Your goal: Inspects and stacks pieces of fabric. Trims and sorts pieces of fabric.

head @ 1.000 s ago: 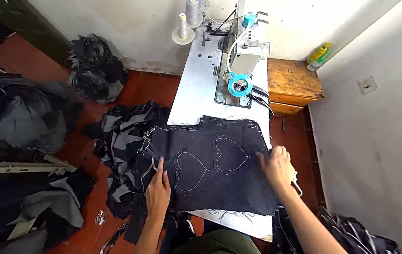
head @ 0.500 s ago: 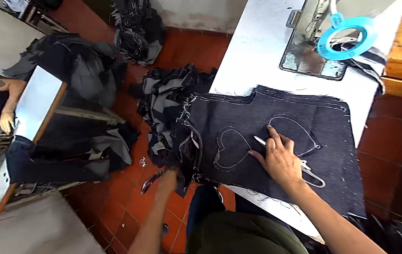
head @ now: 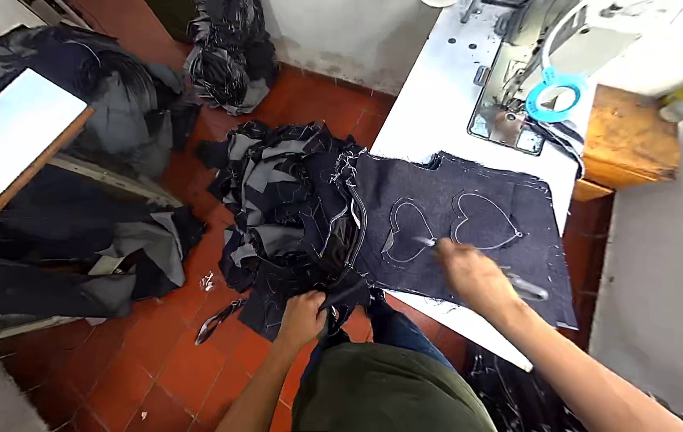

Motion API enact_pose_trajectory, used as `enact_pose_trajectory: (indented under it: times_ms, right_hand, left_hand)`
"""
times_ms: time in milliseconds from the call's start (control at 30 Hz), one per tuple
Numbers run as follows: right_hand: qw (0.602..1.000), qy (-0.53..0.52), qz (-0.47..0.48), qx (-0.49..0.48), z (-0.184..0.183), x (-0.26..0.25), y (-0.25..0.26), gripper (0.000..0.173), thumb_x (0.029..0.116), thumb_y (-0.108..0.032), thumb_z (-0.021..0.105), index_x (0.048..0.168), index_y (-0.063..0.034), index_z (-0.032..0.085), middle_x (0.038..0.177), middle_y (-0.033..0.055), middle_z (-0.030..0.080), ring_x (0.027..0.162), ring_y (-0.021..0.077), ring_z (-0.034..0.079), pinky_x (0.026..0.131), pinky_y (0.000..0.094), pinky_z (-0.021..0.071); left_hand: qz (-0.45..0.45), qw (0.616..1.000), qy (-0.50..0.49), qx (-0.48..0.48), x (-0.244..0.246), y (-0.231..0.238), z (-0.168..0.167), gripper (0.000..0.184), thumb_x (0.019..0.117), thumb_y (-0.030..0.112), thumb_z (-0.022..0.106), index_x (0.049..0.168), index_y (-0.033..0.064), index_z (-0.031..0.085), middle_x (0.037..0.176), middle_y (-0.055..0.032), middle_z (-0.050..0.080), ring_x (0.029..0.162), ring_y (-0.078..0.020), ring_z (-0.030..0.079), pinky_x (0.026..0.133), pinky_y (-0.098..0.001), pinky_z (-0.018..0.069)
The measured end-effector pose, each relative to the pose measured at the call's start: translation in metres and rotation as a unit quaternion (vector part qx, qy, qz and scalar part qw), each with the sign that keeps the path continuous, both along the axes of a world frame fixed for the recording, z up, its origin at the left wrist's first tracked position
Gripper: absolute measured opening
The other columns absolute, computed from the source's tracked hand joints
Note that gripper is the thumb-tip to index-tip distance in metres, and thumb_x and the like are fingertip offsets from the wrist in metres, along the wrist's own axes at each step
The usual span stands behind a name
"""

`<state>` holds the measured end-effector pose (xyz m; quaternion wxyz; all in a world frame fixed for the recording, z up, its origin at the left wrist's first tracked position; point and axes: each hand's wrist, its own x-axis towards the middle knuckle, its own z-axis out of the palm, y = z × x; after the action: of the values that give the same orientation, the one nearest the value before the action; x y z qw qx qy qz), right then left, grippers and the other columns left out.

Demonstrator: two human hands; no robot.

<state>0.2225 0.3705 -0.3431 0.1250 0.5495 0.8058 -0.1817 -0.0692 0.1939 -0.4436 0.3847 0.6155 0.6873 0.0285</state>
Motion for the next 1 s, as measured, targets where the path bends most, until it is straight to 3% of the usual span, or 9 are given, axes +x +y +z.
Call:
enact_pose_trajectory:
  times_ms: [100, 200, 367, 500, 667, 733, 833, 933, 1000]
  right_hand:
    - [0.992, -0.038, 0.072, -0.1, 0.002, -0.051, -0.04, 0.03, 0.1081, -0.019, 0.049, 0.119, 0.0043, 0.063, 0.105, 0.0279, 0.069, 0.103, 0.0474, 0.069, 0.085, 0.0602, 0.0552]
    - [0.989, -0.069, 0.113, -0.062, -0.019, -0.088, -0.06, 0.022, 0.1035, -0.002, 0.046, 0.117, 0.0076, 0.061, 0.106, 0.0279, 0.068, 0.108, 0.0461, 0.066, 0.087, 0.0568, 0.0545]
    - [0.98, -0.069, 0.183, 0.039, -0.029, -0.114, -0.063, 0.02, 0.1022, 0.001, 0.044, 0.11, 0.0073, 0.061, 0.099, 0.0252, 0.067, 0.1, 0.0433, 0.069, 0.076, 0.0518, 0.0573]
    - [0.977, -0.116, 0.18, -0.01, -0.01, -0.117, -0.062, 0.023, 0.105, -0.009, 0.043, 0.116, 0.0027, 0.059, 0.104, 0.0233, 0.067, 0.105, 0.0415, 0.069, 0.082, 0.0523, 0.0573]
    - [0.993, -0.074, 0.088, 0.032, 0.01, -0.102, -0.064, 0.032, 0.11, -0.026, 0.043, 0.113, 0.0003, 0.061, 0.097, 0.0229, 0.069, 0.096, 0.0426, 0.071, 0.078, 0.0569, 0.0567]
    - [0.999, -0.005, 0.004, -0.053, 0.026, -0.101, -0.063, 0.045, 0.1091, -0.041, 0.045, 0.115, 0.0001, 0.062, 0.096, 0.0237, 0.069, 0.093, 0.043, 0.07, 0.08, 0.0608, 0.0555]
    - [0.964, 0.077, -0.086, -0.241, 0.028, -0.114, -0.083, 0.073, 0.0972, -0.067, 0.054, 0.125, -0.0008, 0.064, 0.105, 0.021, 0.071, 0.094, 0.0359, 0.07, 0.088, 0.0572, 0.0539]
    - [0.932, 0.246, -0.081, -0.252, 0.011, -0.143, -0.113, 0.041, 0.0892, -0.038, 0.078, 0.112, -0.0049, 0.07, 0.1, 0.0117, 0.074, 0.091, 0.0231, 0.073, 0.088, 0.0468, 0.059]
    - [0.932, 0.255, 0.065, -0.25, 0.044, -0.157, -0.127, 0.031, 0.0911, -0.029, 0.074, 0.11, -0.005, 0.07, 0.098, 0.0109, 0.072, 0.092, 0.023, 0.07, 0.088, 0.0483, 0.0559]
  left_hand:
    - [0.034, 0.996, -0.02, 0.083, 0.015, -0.014, 0.025, 0.021, 0.0912, 0.014, 0.058, 0.087, -0.0028, 0.069, 0.092, -0.0188, 0.072, 0.089, -0.0359, 0.072, 0.079, -0.0569, 0.0553]
    - [0.038, 0.992, -0.036, 0.113, 0.021, -0.022, 0.043, 0.019, 0.0892, 0.011, 0.057, 0.084, -0.0032, 0.069, 0.09, -0.0187, 0.072, 0.087, -0.0355, 0.072, 0.078, -0.0549, 0.0555]
    - [-0.008, 0.995, -0.068, 0.076, 0.026, -0.024, 0.066, 0.023, 0.0927, 0.013, 0.053, 0.092, -0.0031, 0.069, 0.098, -0.0194, 0.072, 0.099, -0.0344, 0.071, 0.088, -0.0529, 0.0544]
    - [0.009, 0.998, -0.059, 0.018, 0.029, -0.02, 0.08, 0.026, 0.0958, 0.015, 0.05, 0.102, -0.0012, 0.069, 0.109, -0.0187, 0.071, 0.109, -0.0334, 0.068, 0.094, -0.0524, 0.0523]
    - [0.087, 0.993, -0.084, -0.012, 0.014, -0.032, 0.083, 0.026, 0.0962, 0.013, 0.05, 0.106, -0.0007, 0.069, 0.112, -0.0185, 0.071, 0.112, -0.0329, 0.067, 0.097, -0.0516, 0.0508]
    - [0.12, 0.988, -0.098, -0.001, 0.011, -0.043, 0.088, 0.025, 0.0957, 0.012, 0.05, 0.106, -0.0009, 0.069, 0.11, -0.0187, 0.07, 0.11, -0.0327, 0.067, 0.096, -0.0509, 0.0505]
    - [0.157, 0.978, -0.13, 0.046, 0.016, -0.061, 0.095, 0.024, 0.0949, 0.013, 0.052, 0.103, -0.0026, 0.069, 0.105, -0.0194, 0.07, 0.105, -0.0328, 0.067, 0.095, -0.0503, 0.0509]
    - [0.219, 0.931, -0.251, 0.149, 0.022, -0.084, 0.084, 0.036, 0.1002, 0.03, 0.056, 0.098, -0.0042, 0.067, 0.091, -0.016, 0.068, 0.089, -0.0265, 0.067, 0.084, -0.0444, 0.0545]
    - [0.316, 0.874, -0.33, 0.166, 0.009, -0.096, 0.081, 0.041, 0.1033, 0.033, 0.048, 0.115, -0.004, 0.063, 0.101, -0.0144, 0.068, 0.092, -0.0228, 0.068, 0.08, -0.0424, 0.0584]
